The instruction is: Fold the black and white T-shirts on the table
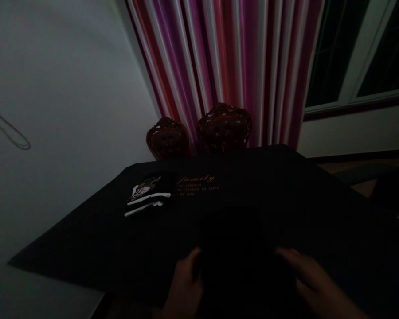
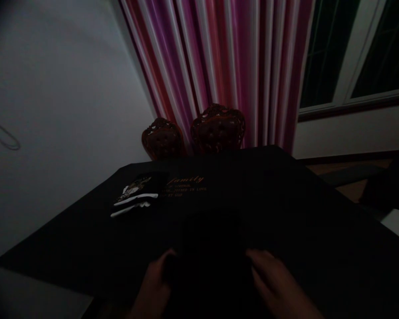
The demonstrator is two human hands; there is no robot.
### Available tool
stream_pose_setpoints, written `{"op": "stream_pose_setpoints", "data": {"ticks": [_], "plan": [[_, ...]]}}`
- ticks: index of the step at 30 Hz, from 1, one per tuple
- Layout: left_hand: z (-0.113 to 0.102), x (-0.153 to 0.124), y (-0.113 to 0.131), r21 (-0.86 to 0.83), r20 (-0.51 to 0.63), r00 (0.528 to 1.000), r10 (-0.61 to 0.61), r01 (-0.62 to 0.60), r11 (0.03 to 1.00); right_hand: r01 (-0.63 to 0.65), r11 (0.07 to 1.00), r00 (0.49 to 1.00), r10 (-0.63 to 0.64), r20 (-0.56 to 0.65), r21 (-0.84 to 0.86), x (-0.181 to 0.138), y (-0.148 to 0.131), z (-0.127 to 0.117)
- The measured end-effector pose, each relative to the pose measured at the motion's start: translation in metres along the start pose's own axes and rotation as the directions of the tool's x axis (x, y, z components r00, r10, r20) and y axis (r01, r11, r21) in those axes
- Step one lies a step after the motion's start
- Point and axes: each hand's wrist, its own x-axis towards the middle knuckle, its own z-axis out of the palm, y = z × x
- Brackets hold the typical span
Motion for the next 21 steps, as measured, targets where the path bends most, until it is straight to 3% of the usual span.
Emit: {"op": "stream_pose_setpoints", "data": {"ticks": [2, 5, 9, 12, 15, 17, 21], "plan": [[-0.006, 0.026, 0.021, 0.041, -0.083, 0.98, -0.179, 0.183, 0.982, -0.131, 0.99, 0.988, 0.126, -0.085, -0.053, 0.023, -0.01, -0.011], [-0.007, 0.048, 0.034, 0.184, -0.106, 0.947, -0.303, 0.319, 0.93, -0.204, 0.969, 0.974, 0.187, -0.128, -0.14, 0.036, -0.017, -0.01], [0.009, 0.056, 0.03, 0.165, 0.008, 0.939, -0.343, 0.337, 0.927, -0.248, 0.931, 0.967, 0.222, -0.124, -0.268, 0.025, -0.025, 0.01], [0.022, 0.065, 0.04, -0.02, 0.036, 0.948, -0.317, 0.317, 0.948, -0.223, 0.961, 0.973, 0.211, -0.092, -0.161, 0.017, -0.031, 0.01], [0.033, 0.077, 0.073, -0.205, 0.04, 0.96, -0.277, 0.279, 0.938, -0.238, 0.969, 0.962, 0.245, -0.121, 0.064, 0.008, -0.025, -0.019], [0.046, 0.086, 0.105, -0.291, 0.041, 0.976, -0.213, 0.215, 0.932, -0.259, 0.957, 0.938, 0.281, -0.203, 0.128, -0.006, -0.011, -0.05], [0.098, 0.1, 0.175, -0.506, 0.107, 0.994, -0.018, 0.07, 0.86, -0.444, 0.894, 0.804, 0.428, -0.414, 0.063, -0.055, 0.038, -0.109]]}}
